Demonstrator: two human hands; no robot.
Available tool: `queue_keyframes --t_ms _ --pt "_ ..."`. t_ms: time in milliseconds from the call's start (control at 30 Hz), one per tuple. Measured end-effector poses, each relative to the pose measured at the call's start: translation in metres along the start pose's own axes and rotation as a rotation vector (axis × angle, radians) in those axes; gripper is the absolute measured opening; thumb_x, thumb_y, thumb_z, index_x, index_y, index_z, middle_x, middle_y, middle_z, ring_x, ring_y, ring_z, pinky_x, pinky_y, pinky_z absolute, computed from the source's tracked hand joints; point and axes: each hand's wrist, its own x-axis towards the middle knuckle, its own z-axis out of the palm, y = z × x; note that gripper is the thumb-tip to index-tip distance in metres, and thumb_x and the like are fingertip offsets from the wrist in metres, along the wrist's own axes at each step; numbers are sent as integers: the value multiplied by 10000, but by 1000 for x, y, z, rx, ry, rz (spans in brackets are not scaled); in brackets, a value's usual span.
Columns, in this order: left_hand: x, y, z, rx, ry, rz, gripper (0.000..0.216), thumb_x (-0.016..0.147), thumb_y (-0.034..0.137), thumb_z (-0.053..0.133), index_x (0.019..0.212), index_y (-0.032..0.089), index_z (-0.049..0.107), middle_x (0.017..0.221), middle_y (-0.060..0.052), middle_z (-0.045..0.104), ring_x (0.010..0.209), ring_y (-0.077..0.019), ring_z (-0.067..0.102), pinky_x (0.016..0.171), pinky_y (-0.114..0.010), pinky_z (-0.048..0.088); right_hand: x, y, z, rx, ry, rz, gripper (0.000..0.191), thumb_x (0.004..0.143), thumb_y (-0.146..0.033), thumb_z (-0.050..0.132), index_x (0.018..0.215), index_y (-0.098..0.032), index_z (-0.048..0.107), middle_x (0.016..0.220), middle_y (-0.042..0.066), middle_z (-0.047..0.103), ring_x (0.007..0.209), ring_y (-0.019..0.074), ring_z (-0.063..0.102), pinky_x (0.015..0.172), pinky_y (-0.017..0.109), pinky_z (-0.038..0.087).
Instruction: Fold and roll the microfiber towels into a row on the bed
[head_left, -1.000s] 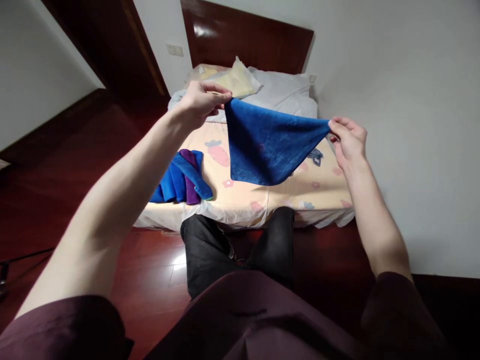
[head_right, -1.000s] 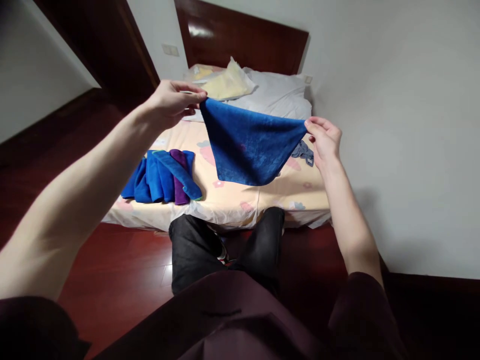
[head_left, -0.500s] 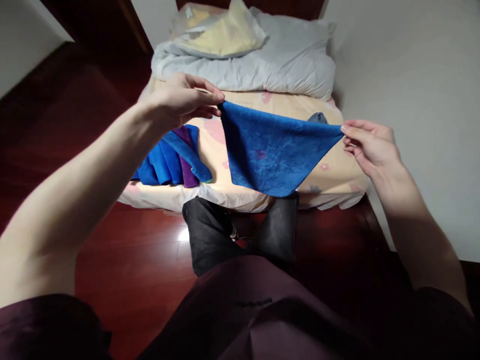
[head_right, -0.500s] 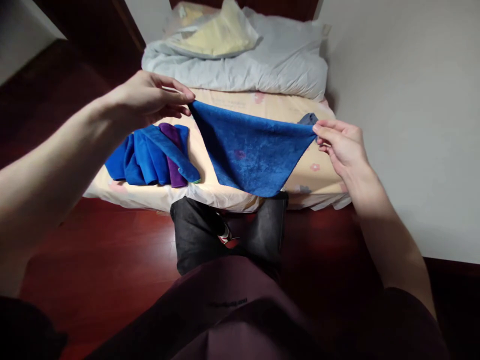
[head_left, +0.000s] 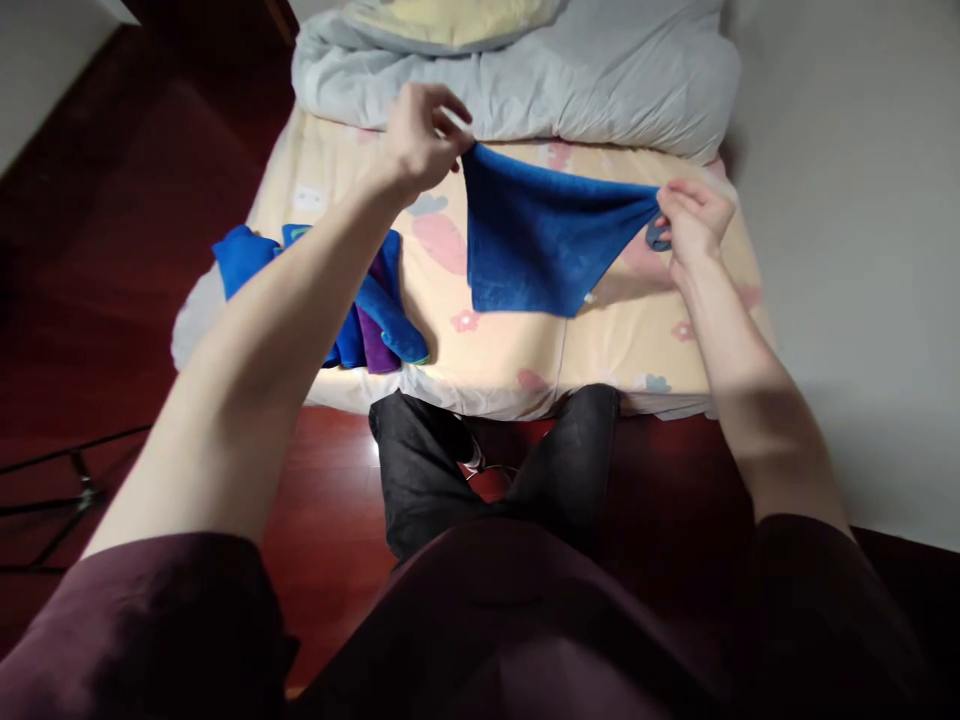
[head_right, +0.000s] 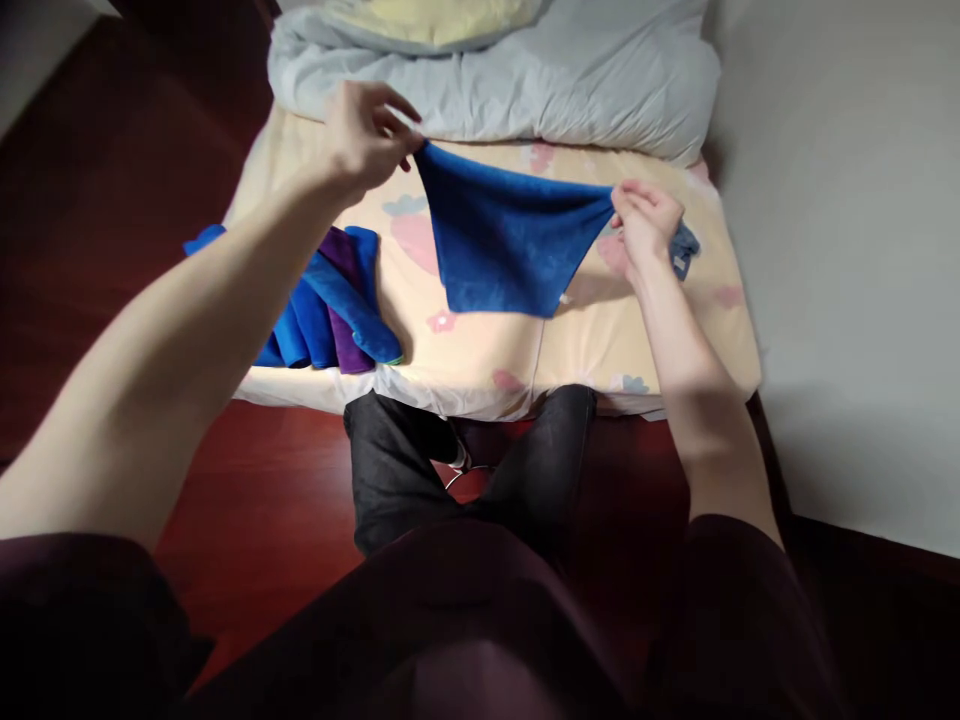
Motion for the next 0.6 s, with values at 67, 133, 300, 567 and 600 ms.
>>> queue_keyframes --t_ms 67,133,300,567,600 --pt "3 -4 -1 18 83 96 312 989 114 691 1301 114 699 1098 -46 787 948 -141 739 924 -292 565 3 4 3 -12 133 -52 154 1083 -265 747 1081 -269 593 881 -41 722 708 108 508 696 270 491" --pt "-6 -11 -3 10 123 192 297 1023 159 674 1317 122 687 1102 -24 759 1004 -147 735 896 -254 543 -6 11 6 -32 161 -102 204 1064 -343 774 1088 -302 576 928 -38 735 697 111 503 728 286 510" --pt "-80 -72 19 -37 118 -33 323 1008 327 797 1268 161 701 1091 -20 779 1048 -158 694 914 -263 539 -68 76 17 -47 103 -93 370 923 -491 878 1029 -251 617 917 -12 735 770 134 624 730 293 528" --pt "-217 -206 105 -34 -194 -424 480 867 289 824 1327 203 716 990 -51 820 755 -190 733 718 -260 556 -175 194 48 -165 -193 633 393 783 -258 958 939 -214 600 629 -47 630 482 103 521 431 200 374" --pt "-224 -211 111 -67 -203 -489 525 866 296 816 1365 201 682 1000 -56 820 735 -190 739 673 -253 552 -180 199 51 -143 -189 699 417 779 -234 962 961 -214 587 620 -58 617 458 94 499 409 193 348"
